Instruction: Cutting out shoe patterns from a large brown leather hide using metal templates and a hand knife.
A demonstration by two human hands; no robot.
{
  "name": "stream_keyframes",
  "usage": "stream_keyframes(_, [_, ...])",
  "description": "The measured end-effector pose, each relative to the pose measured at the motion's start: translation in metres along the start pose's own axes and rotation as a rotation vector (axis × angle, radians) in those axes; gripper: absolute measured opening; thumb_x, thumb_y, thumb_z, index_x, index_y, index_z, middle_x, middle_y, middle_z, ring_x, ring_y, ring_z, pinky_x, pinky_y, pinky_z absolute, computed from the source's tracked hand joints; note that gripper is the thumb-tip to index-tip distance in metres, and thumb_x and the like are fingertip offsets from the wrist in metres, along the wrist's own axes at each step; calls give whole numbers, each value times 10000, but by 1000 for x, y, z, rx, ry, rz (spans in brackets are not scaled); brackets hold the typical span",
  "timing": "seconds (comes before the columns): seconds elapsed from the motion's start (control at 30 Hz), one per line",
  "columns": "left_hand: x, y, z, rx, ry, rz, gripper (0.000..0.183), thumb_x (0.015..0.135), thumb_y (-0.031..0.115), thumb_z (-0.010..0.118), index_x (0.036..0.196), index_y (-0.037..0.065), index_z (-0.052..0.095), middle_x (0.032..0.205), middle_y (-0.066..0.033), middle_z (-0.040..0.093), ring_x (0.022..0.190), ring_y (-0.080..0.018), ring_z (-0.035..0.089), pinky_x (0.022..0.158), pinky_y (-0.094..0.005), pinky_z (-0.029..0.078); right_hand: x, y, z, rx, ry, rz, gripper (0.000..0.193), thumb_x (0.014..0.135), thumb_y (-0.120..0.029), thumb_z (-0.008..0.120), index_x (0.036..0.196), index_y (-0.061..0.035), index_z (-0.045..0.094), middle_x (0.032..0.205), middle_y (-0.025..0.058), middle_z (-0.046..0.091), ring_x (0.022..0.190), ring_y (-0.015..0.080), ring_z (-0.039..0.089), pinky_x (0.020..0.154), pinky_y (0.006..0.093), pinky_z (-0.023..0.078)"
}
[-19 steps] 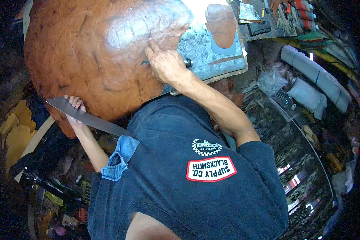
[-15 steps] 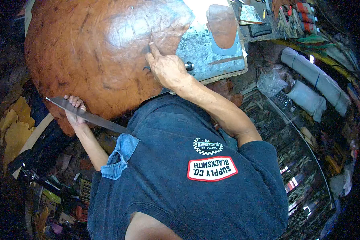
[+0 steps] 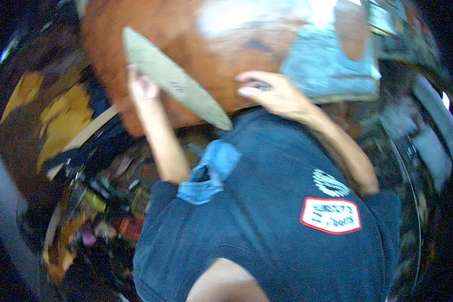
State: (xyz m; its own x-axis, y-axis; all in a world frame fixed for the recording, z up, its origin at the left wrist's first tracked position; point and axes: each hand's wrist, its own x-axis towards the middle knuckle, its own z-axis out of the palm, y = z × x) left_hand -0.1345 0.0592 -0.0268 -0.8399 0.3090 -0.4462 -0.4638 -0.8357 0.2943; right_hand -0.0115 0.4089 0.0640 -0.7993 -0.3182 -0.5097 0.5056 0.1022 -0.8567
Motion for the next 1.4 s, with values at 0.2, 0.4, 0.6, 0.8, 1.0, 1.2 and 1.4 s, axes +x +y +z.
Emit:
stream_keyframes(0.2, [17,-16,58,369,399,380,406,1005,277,430,1318,22,473,1359,-138,515,1267,-290,467,1097,-495,323,-6,0,-13,-53,-22,-201,264,895,-97,555,1132,9,607,916,92,679,873,135,631,797,284,499])
stream_keyframes(0.4, [-5,-27,42,303,499,336,420,1008,257,423,1353,19,444,1397,-134,477,1305,-278,424,1102,-475,325,-9,-2,1,-475,251,-311,370,824,-178,699,1134,-21,573,962,129,625,901,259,647,752,375,525])
stream_keyframes(0.6, [16,-35,46,322,432,370,317,1013,188,406,1234,-14,508,1267,-156,577,1170,-276,552,1027,-452,428,0,8,-22,-281,96,-300,328,817,-58,609,1141,-10,583,887,128,653,829,266,658,746,356,527])
stream_keyframes(0.8, [29,-44,40,357,483,414,286,1009,160,410,1197,-27,516,1229,-170,588,1150,-277,562,1009,-450,446,0,2,-34,-185,57,-209,262,825,-40,578,1083,1,606,851,114,661,786,231,665,722,333,527])
stream_keyframes(1.0, [85,-66,79,428,315,414,306,982,83,445,1252,-56,477,1232,-181,575,1128,-283,572,1004,-449,452,16,6,-53,-189,298,-107,150,865,-152,601,950,-31,630,737,124,650,679,170,636,609,335,502])
stream_keyframes(1.2, [153,-97,112,890,318,396,417,948,70,526,1336,-47,427,1178,-159,586,1008,-214,599,851,-326,512,42,16,-95,-163,485,69,155,837,-170,599,892,-29,631,679,63,611,604,111,547,560,297,452])
stream_keyframes(1.4, [170,-94,124,1383,245,351,389,894,128,641,1250,-8,560,965,-33,657,774,-90,585,655,-219,480,47,30,-104,-299,564,46,232,840,-227,597,883,-2,633,693,150,631,626,247,611,601,370,473])
